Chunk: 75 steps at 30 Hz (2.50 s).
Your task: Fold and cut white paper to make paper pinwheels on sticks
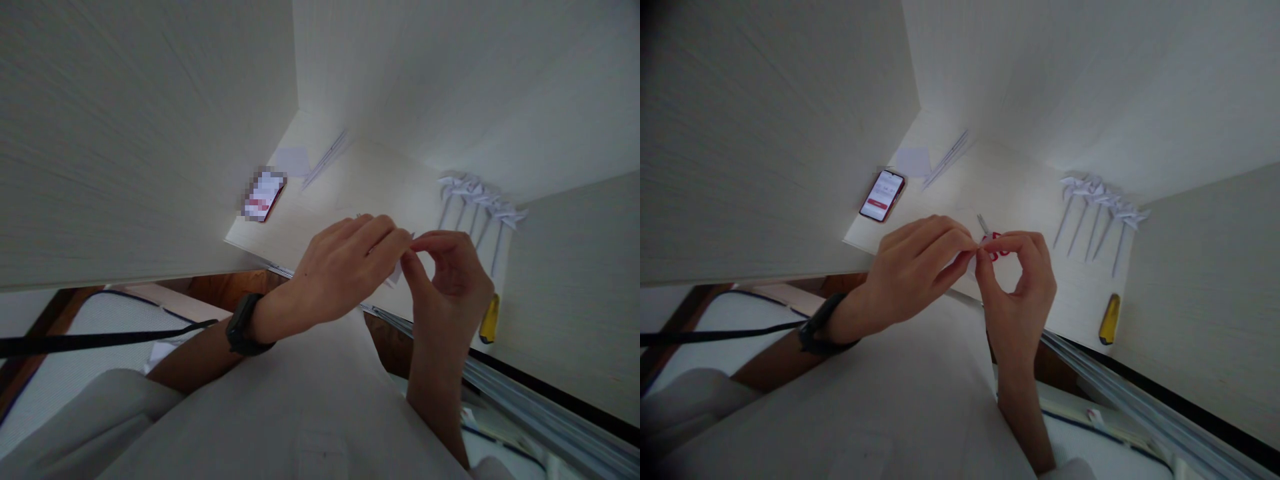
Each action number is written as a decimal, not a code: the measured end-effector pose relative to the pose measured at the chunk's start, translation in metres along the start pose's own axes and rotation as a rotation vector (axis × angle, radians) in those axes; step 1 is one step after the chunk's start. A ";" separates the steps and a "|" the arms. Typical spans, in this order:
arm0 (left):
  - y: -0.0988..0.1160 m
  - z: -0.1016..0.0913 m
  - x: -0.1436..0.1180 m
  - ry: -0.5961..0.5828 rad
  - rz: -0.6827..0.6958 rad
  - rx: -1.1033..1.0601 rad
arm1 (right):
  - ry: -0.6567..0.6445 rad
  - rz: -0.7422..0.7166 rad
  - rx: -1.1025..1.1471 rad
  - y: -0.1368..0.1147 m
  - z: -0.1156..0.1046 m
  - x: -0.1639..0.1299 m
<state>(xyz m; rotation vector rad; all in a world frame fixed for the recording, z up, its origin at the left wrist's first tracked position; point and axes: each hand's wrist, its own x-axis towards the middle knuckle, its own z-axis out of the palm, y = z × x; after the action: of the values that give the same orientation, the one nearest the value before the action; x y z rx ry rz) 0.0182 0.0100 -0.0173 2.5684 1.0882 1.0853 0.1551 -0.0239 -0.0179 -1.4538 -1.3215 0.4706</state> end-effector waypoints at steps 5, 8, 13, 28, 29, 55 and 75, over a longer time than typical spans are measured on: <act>0.002 -0.001 0.001 -0.002 0.009 0.038 | 0.020 0.049 -0.057 0.001 0.001 -0.003; 0.003 -0.001 0.002 -0.012 0.013 0.054 | 0.028 0.061 -0.067 0.000 0.001 -0.003; 0.004 -0.001 0.003 -0.035 0.022 0.052 | 0.029 0.105 0.007 0.002 0.000 -0.004; -0.006 0.000 -0.001 0.069 -0.083 0.011 | -0.097 0.215 0.099 -0.008 0.001 -0.010; -0.007 -0.001 -0.001 0.082 -0.114 -0.008 | -0.120 0.215 0.091 -0.010 0.001 -0.010; -0.019 -0.006 -0.005 0.166 -0.158 -0.154 | -0.231 0.278 0.308 -0.007 0.002 -0.010; -0.014 -0.019 0.000 -0.172 -0.577 -0.945 | -0.286 0.175 0.142 -0.013 -0.012 0.000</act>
<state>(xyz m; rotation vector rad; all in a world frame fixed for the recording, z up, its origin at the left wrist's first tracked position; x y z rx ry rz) -0.0021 0.0180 -0.0088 1.4570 0.8748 0.8868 0.1593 -0.0318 -0.0028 -1.4260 -1.3560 0.8972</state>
